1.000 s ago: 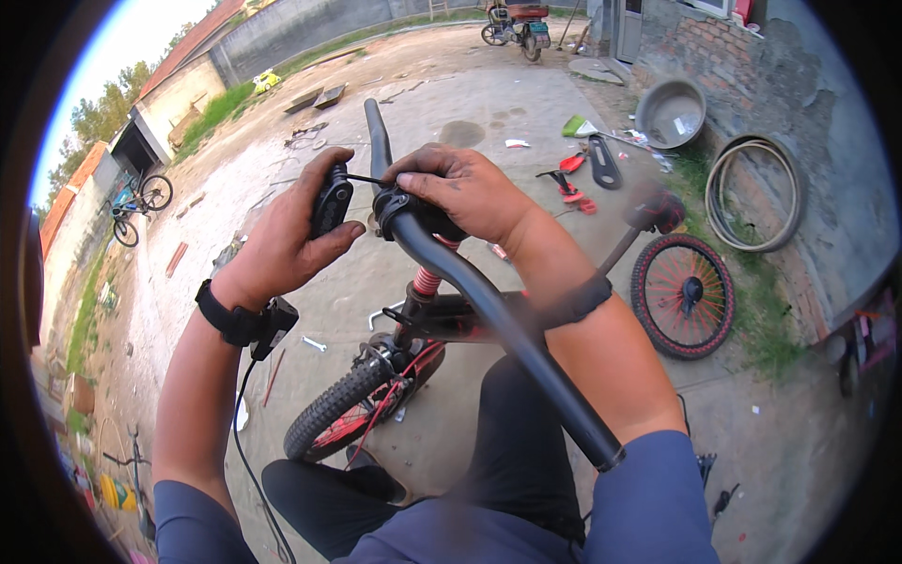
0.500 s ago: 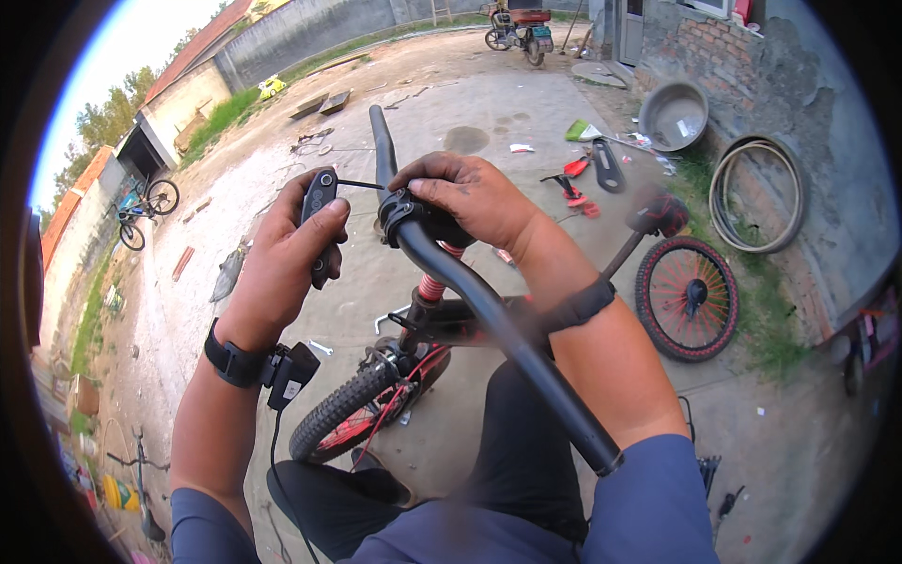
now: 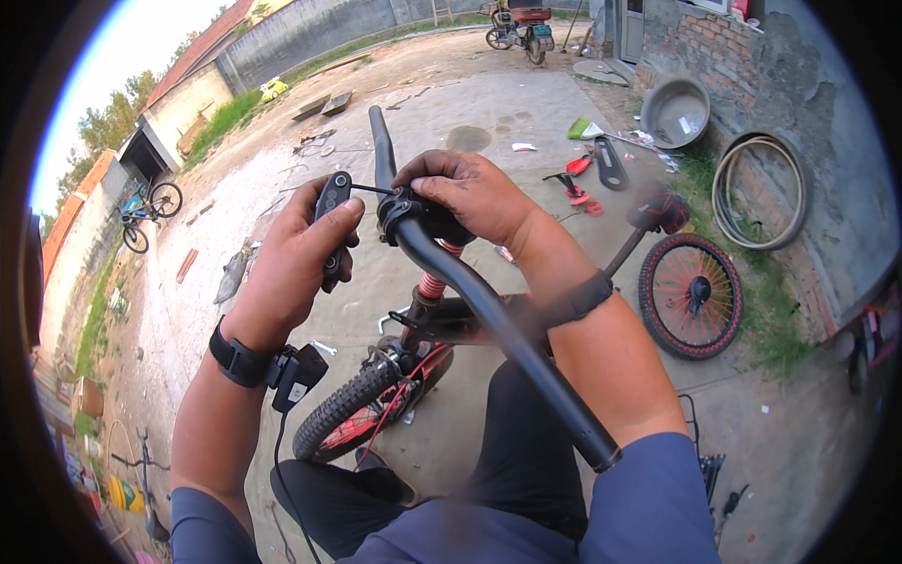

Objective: The person adjusts and secures the brake lever and shifter on the bicycle handlebar using an Allen key. They tighten the clamp bolts and test the lever movement to ensure proper function.

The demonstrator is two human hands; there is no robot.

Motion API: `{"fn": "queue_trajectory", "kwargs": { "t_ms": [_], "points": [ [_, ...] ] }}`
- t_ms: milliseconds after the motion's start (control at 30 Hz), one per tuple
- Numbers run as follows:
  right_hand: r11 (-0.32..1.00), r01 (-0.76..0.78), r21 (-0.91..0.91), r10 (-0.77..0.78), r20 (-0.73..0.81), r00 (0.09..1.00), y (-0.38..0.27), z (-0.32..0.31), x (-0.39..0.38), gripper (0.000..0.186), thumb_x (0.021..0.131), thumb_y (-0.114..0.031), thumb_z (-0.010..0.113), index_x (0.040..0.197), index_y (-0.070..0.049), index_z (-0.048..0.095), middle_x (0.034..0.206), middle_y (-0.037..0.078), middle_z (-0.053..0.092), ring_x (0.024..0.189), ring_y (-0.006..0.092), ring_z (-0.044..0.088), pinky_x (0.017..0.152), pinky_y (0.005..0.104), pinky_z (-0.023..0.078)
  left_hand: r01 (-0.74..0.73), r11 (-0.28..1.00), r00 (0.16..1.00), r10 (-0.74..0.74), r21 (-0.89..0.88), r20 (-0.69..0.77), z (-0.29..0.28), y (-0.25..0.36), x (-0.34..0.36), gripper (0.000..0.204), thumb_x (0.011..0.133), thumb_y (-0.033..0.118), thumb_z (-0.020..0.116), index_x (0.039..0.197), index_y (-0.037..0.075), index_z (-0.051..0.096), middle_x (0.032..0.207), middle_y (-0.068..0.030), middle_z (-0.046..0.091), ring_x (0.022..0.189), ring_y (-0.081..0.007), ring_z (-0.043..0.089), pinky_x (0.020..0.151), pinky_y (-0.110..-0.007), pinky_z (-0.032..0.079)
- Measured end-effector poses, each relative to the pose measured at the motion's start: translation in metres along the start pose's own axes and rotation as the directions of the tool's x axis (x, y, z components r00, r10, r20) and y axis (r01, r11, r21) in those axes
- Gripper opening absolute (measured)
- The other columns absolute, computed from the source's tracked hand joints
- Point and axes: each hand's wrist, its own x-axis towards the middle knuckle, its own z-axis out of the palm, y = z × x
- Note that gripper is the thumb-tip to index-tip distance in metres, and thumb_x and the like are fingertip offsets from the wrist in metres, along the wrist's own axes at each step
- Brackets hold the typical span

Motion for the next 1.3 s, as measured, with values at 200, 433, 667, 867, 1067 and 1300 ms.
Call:
{"fn": "queue_trajectory", "kwargs": {
  "t_ms": [200,433,667,867,1067,1300],
  "points": [
    [1.0,-0.002,-0.003,0.002,-0.012,1.0,-0.001,0.002,-0.001,0.024,0.103,-0.011,0.06,0.12,-0.001,0.073,0.103,0.003,0.073,0.094,0.0091,0.066,0.088,0.0263,0.055,-0.01,0.999,1.0,0.011,0.031,-0.01,0.002,0.005,0.0,0.065,0.1,0.035,0.072,0.144,-0.007,0.048,0.089,-0.0062,0.063,0.067,-0.0101,0.06,0.057,-0.028,0.049],
    [1.0,0.003,-0.018,-0.003,-0.005,1.0,-0.001,0.0,0.0,0.024,0.104,-0.013,0.06,0.121,0.0,0.072,0.105,0.003,0.074,0.094,0.0088,0.067,0.089,0.026,0.055,-0.285,0.853,0.957,0.277,0.437,0.084,-0.012,0.001,0.008,0.064,0.098,0.028,0.077,0.15,0.004,0.047,0.097,-0.0087,0.067,0.076,-0.0162,0.062,0.07,-0.031,0.053],
    [0.998,0.026,-0.063,-0.027,-0.014,1.0,-0.001,0.002,0.0,0.026,0.102,-0.013,0.059,0.12,0.0,0.073,0.103,0.005,0.074,0.094,0.0103,0.066,0.09,0.0277,0.055,-0.458,0.72,0.888,0.397,0.521,0.231,-0.028,-0.003,0.016,0.07,0.096,0.027,0.079,0.154,0.006,0.044,0.11,-0.0168,0.068,0.103,-0.0258,0.066,0.095,-0.04,0.053],
    [0.996,0.033,-0.078,-0.034,-0.016,0.999,-0.001,0.001,0.0,0.026,0.102,-0.013,0.06,0.119,0.0,0.074,0.103,0.005,0.074,0.094,0.0105,0.066,0.09,0.0278,0.054,-0.348,0.831,0.937,0.295,0.433,0.185,-0.021,-0.003,0.009,0.066,0.098,0.028,0.078,0.154,0.009,0.048,0.102,-0.0088,0.064,0.083,-0.0126,0.062,0.074,-0.03,0.053],
    [0.998,0.012,-0.058,-0.012,0.001,1.0,-0.001,0.001,0.001,0.024,0.103,-0.013,0.061,0.12,0.0,0.073,0.103,0.003,0.074,0.094,0.0091,0.067,0.088,0.0266,0.055,-0.315,0.9,0.947,0.278,0.302,0.16,-0.026,-0.009,0.015,0.065,0.099,0.028,0.077,0.155,0.009,0.048,0.096,-0.0015,0.061,0.078,-0.0088,0.058,0.068,-0.025,0.05],
    [0.997,0.012,-0.076,-0.013,-0.005,1.0,-0.004,0.001,0.001,0.025,0.103,-0.016,0.062,0.119,0.0,0.072,0.102,0.003,0.074,0.093,0.0084,0.067,0.087,0.026,0.055,-0.327,0.917,0.942,0.296,0.228,0.16,-0.033,-0.022,0.013,0.063,0.102,0.028,0.072,0.156,0.01,0.046,0.095,-0.002,0.062,0.079,-0.0093,0.06,0.067,-0.025,0.049]
  ]
}}
